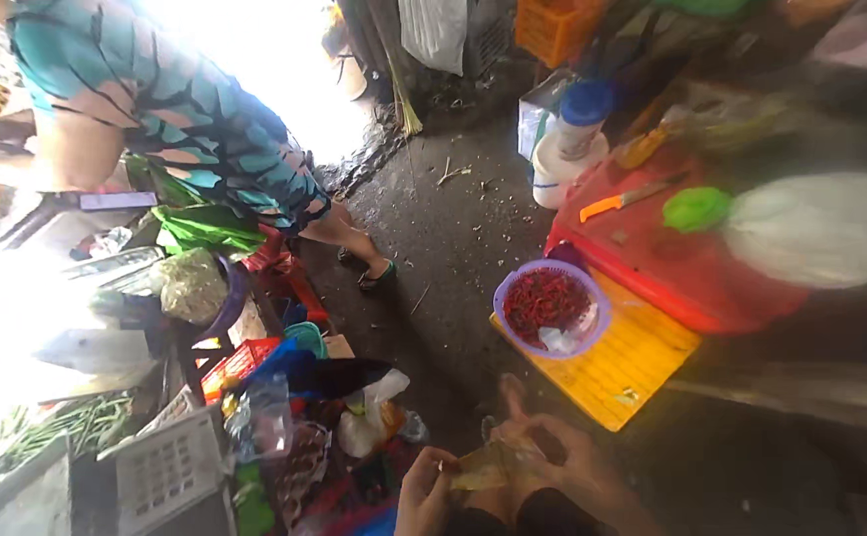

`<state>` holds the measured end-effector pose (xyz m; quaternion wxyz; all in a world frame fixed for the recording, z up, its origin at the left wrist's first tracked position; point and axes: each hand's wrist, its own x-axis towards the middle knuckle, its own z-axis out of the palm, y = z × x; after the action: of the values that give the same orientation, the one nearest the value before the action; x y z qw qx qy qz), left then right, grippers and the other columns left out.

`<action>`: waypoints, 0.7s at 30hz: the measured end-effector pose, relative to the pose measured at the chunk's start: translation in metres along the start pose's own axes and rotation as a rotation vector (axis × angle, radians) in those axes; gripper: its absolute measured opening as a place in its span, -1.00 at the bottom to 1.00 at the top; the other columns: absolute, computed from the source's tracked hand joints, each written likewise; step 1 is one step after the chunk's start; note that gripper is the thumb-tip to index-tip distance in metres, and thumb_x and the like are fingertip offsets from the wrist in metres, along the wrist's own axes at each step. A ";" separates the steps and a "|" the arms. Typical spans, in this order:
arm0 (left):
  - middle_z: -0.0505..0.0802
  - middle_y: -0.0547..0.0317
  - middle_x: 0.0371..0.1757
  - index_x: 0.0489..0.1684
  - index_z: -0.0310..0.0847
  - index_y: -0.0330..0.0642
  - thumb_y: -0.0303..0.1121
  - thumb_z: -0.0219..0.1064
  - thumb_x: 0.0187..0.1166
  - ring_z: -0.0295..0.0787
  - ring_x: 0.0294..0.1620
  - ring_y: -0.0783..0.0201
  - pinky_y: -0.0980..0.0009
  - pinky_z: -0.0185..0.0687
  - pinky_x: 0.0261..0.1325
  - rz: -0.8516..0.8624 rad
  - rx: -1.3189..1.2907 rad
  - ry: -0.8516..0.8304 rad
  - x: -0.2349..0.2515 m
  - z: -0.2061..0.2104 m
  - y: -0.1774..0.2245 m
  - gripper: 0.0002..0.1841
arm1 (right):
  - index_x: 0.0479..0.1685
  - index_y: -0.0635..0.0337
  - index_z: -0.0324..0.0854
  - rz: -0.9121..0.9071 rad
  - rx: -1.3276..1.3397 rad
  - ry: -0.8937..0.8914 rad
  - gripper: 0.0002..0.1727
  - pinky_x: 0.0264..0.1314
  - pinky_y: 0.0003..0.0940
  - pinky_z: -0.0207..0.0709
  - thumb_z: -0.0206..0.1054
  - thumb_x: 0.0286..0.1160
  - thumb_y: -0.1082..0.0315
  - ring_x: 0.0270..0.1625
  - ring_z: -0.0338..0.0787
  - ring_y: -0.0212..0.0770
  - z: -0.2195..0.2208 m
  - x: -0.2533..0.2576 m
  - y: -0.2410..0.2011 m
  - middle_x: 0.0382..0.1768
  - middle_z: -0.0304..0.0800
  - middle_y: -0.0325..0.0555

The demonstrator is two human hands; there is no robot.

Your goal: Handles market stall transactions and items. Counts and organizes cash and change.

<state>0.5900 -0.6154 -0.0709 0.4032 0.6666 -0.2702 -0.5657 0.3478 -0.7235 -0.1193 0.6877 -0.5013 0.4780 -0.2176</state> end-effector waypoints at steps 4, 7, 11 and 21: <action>0.88 0.17 -0.23 0.17 0.73 -0.21 -0.48 0.23 0.66 0.78 -0.36 0.41 0.39 0.77 -0.22 0.190 0.354 -0.172 0.082 0.011 0.059 -0.76 | 0.47 -0.02 0.60 -0.149 -0.321 -0.263 -0.28 0.37 -0.25 0.70 0.67 0.25 0.01 0.26 0.81 -0.36 -0.035 0.087 -0.061 0.24 0.84 -0.27; 0.88 0.18 -0.26 -0.04 0.81 -0.22 -0.39 0.31 0.66 0.79 -0.30 0.45 0.45 0.77 -0.12 0.435 0.467 -0.034 0.133 0.029 0.098 -0.84 | 0.24 -0.06 0.80 -0.346 -0.491 -0.330 -0.63 0.33 -0.19 0.72 0.53 0.46 0.18 0.14 0.87 -0.34 -0.040 0.142 -0.105 0.08 0.92 -0.25; 0.91 0.22 -0.25 -0.15 0.87 -0.18 -0.42 0.36 0.52 0.83 -0.16 0.39 0.44 0.77 0.04 0.636 0.546 0.287 0.193 0.031 0.147 -0.85 | 0.01 0.06 0.87 -0.410 -0.487 -0.307 -0.74 0.11 -0.34 0.80 0.44 0.37 0.47 -0.06 0.92 -0.41 -0.051 0.202 -0.165 -0.12 0.97 -0.25; 0.91 0.25 -0.15 0.14 0.75 -0.34 -0.61 0.23 0.62 0.80 -0.24 0.54 0.57 0.77 -0.12 0.598 0.109 0.247 0.378 -0.052 0.265 -0.75 | 0.05 0.17 0.78 -0.296 -0.223 -0.172 -0.79 0.03 -0.44 0.77 0.38 0.64 0.27 -0.12 0.85 -0.44 -0.060 0.400 -0.228 -0.13 0.90 -0.22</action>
<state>0.7467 -1.0519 -0.0485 0.5448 0.6421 -0.4328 -0.3218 0.5159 -1.1559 -0.0931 0.6265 -0.6560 0.3598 -0.2185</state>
